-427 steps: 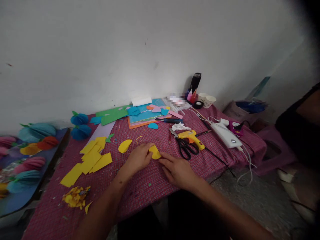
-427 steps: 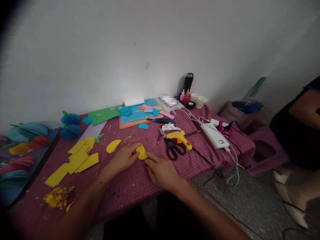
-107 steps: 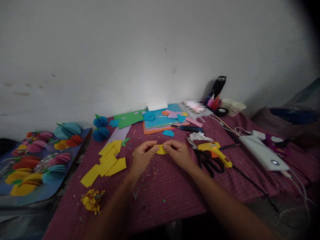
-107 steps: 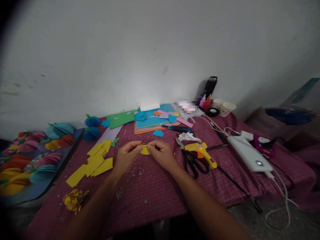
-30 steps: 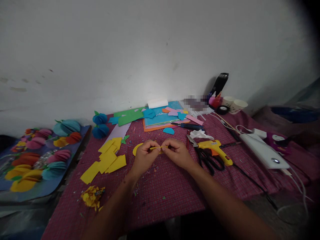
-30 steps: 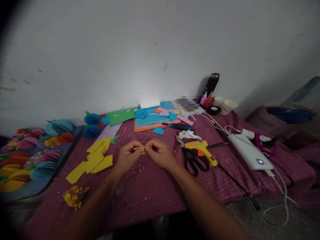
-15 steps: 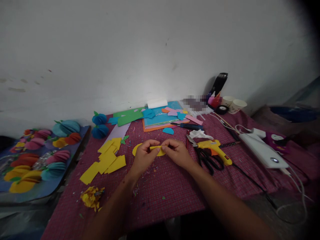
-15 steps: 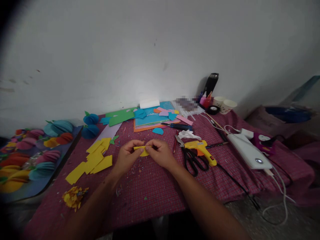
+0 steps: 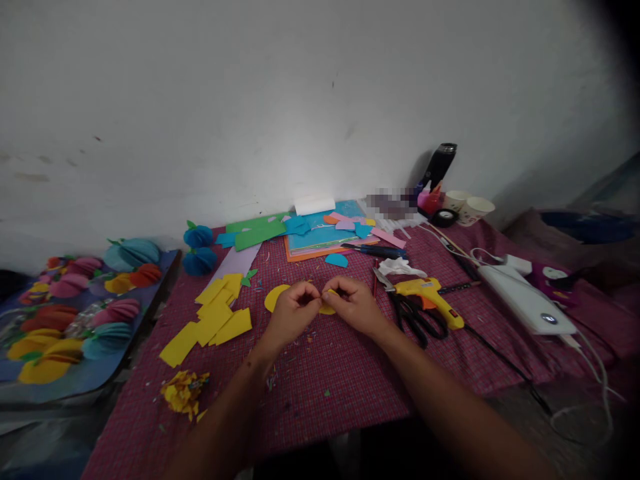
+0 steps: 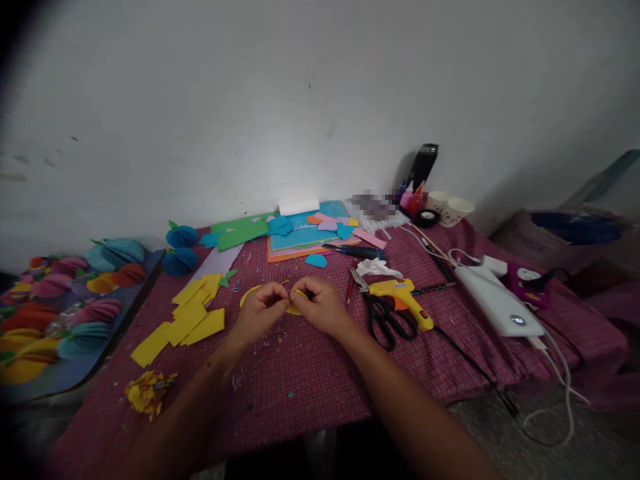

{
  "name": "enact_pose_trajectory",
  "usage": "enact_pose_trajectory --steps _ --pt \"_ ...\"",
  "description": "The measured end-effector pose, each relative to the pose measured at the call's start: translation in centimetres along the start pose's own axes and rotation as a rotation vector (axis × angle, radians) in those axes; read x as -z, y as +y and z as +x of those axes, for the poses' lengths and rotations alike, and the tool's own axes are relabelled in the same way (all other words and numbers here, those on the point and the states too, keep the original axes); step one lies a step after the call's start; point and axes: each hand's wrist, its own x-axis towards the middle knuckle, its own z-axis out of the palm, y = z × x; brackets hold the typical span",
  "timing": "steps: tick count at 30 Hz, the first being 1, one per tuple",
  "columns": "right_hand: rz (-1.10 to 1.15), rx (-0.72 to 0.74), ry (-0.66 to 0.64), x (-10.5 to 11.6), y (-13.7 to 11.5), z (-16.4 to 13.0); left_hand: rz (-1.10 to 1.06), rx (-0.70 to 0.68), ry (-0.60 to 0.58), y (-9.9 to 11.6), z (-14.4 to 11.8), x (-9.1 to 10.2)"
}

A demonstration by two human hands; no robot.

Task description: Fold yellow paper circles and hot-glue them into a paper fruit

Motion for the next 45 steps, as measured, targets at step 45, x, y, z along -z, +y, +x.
enact_pose_trajectory --steps 45 --pt "0.302 -0.254 0.142 0.4 0.7 0.6 -0.399 0.226 0.104 -0.8 0.5 -0.1"
